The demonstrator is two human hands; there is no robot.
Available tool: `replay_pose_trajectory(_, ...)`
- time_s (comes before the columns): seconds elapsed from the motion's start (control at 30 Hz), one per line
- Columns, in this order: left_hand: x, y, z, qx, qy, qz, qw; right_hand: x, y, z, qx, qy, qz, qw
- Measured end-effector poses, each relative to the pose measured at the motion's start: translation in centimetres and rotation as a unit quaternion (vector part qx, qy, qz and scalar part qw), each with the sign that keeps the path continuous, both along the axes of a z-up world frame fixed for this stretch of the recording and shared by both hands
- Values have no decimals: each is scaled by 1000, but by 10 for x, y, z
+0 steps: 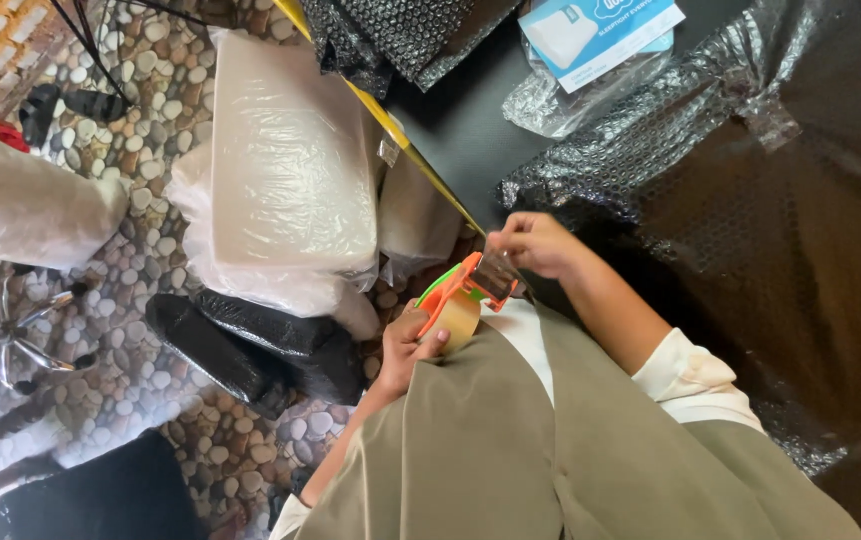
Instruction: Dusting a packaged pillow, wrapping it in black bubble wrap, and sealing the package with tape.
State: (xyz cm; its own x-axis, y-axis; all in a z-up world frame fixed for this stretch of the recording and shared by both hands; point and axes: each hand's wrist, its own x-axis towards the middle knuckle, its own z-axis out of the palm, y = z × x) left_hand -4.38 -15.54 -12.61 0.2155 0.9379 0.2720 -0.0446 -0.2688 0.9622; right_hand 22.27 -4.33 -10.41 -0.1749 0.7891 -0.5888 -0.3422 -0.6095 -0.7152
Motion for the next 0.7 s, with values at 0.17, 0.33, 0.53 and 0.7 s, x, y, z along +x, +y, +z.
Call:
replay_pose_trajectory(0.17,-31,-1,6,45,16,67,997,-48,-1,-67,-76,8,65,995)
replay_pose_trajectory(0.33,-63,22,28,124,-2,116,985,-60,56,-99,83,-330,116,933)
replay_pose_trajectory(0.53,-114,26,-18,43,16,168,985,-105,157,-109,234,-413,24,880)
replay_pose_trajectory(0.7,-126,46,-13,2,0,164,986,-121,173,-106,227,-607,98,756)
